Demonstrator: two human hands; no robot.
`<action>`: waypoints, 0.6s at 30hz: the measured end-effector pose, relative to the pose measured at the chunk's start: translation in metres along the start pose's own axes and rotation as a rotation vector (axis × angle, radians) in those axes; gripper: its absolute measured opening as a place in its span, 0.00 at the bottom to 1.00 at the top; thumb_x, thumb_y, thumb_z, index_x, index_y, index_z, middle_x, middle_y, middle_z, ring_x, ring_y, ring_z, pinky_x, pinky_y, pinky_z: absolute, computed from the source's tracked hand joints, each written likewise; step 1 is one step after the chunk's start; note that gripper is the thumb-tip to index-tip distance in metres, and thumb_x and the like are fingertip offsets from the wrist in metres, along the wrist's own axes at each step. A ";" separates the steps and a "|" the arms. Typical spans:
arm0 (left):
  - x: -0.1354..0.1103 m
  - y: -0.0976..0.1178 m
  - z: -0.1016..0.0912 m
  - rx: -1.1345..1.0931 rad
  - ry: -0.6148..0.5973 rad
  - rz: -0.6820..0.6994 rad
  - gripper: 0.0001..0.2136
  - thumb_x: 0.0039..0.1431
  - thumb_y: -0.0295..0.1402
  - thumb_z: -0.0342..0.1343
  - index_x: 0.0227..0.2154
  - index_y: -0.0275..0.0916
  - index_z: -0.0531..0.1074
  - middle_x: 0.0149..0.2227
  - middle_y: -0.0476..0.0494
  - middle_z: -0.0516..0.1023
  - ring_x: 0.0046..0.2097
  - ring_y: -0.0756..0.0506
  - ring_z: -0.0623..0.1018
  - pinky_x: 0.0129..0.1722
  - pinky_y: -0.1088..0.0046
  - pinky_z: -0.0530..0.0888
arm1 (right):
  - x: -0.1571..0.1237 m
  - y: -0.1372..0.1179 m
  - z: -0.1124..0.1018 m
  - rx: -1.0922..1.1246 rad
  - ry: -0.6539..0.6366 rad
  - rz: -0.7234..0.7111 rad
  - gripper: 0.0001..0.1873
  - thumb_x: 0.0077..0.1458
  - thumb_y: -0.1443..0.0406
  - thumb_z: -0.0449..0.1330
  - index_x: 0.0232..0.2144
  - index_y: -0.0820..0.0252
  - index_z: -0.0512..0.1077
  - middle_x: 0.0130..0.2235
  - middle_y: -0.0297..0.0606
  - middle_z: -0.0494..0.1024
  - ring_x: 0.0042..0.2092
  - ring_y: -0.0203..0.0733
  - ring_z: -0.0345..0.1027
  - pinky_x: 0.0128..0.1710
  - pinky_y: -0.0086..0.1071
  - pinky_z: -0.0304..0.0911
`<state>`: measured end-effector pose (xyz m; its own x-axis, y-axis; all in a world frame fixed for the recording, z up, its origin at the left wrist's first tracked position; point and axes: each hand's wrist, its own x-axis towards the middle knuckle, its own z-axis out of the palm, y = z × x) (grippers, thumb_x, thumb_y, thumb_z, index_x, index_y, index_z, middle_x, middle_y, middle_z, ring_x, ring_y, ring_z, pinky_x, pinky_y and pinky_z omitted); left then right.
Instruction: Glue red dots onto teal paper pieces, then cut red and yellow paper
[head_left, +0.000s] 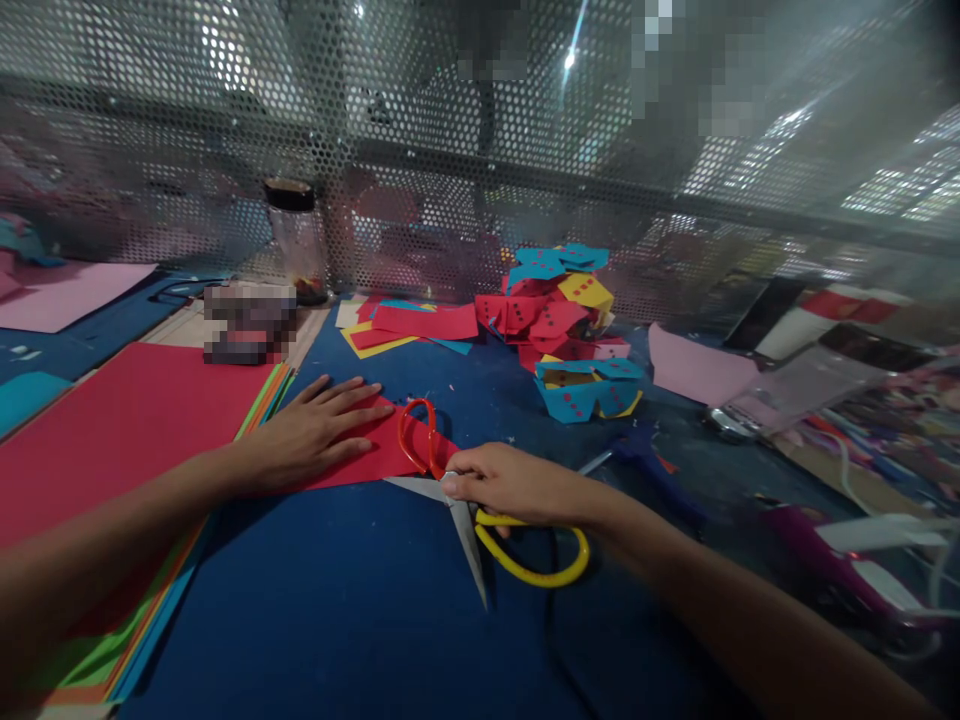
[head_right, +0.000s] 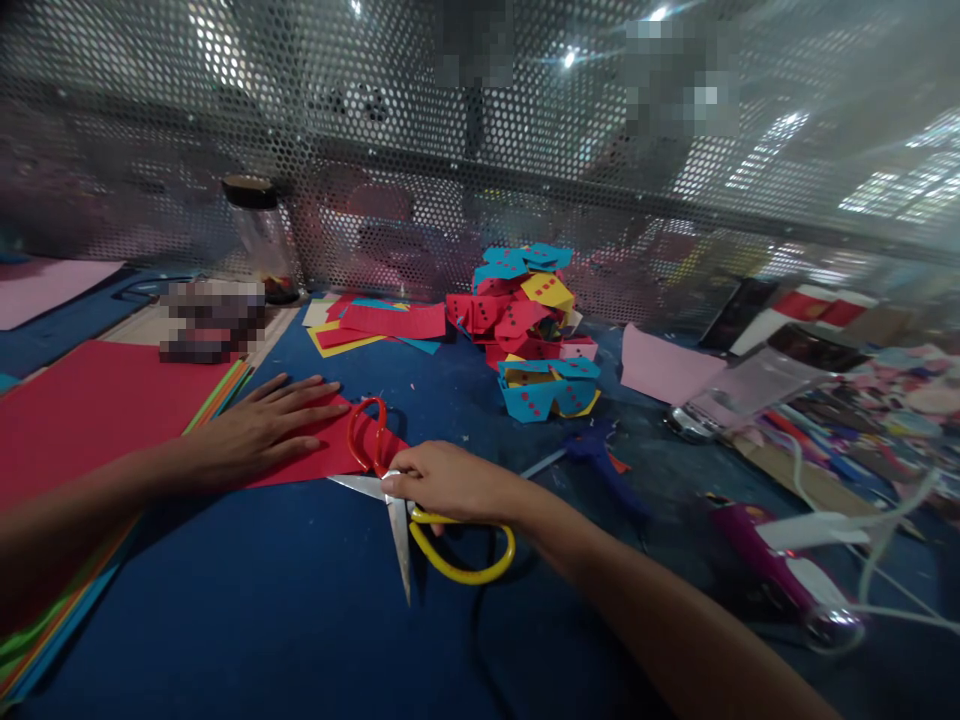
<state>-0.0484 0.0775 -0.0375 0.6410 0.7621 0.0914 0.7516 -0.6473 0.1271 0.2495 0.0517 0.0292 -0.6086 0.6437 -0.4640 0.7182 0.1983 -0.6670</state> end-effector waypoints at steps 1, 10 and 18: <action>0.000 0.001 0.000 -0.004 0.006 0.000 0.25 0.72 0.50 0.38 0.69 0.57 0.53 0.72 0.51 0.53 0.72 0.40 0.53 0.69 0.51 0.46 | -0.001 0.000 -0.001 -0.009 -0.002 0.003 0.15 0.63 0.58 0.53 0.26 0.59 0.61 0.24 0.27 0.58 0.25 0.29 0.55 0.21 0.24 0.44; 0.004 0.020 -0.001 -0.028 0.014 -0.042 0.26 0.72 0.50 0.38 0.68 0.53 0.55 0.72 0.46 0.55 0.72 0.38 0.53 0.69 0.50 0.47 | -0.004 0.003 -0.004 0.080 -0.012 0.066 0.16 0.63 0.56 0.52 0.26 0.58 0.59 0.24 0.26 0.56 0.23 0.29 0.54 0.22 0.23 0.59; 0.003 0.014 -0.009 0.010 -0.023 -0.060 0.27 0.70 0.53 0.38 0.68 0.53 0.57 0.72 0.46 0.54 0.72 0.38 0.52 0.69 0.49 0.47 | -0.001 0.007 -0.002 0.047 -0.003 0.045 0.16 0.62 0.55 0.52 0.27 0.58 0.61 0.23 0.27 0.57 0.24 0.30 0.55 0.21 0.23 0.59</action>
<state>-0.0372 0.0708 -0.0268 0.5978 0.7994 0.0609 0.7903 -0.6003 0.1223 0.2554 0.0537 0.0263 -0.5770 0.6490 -0.4958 0.7283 0.1341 -0.6720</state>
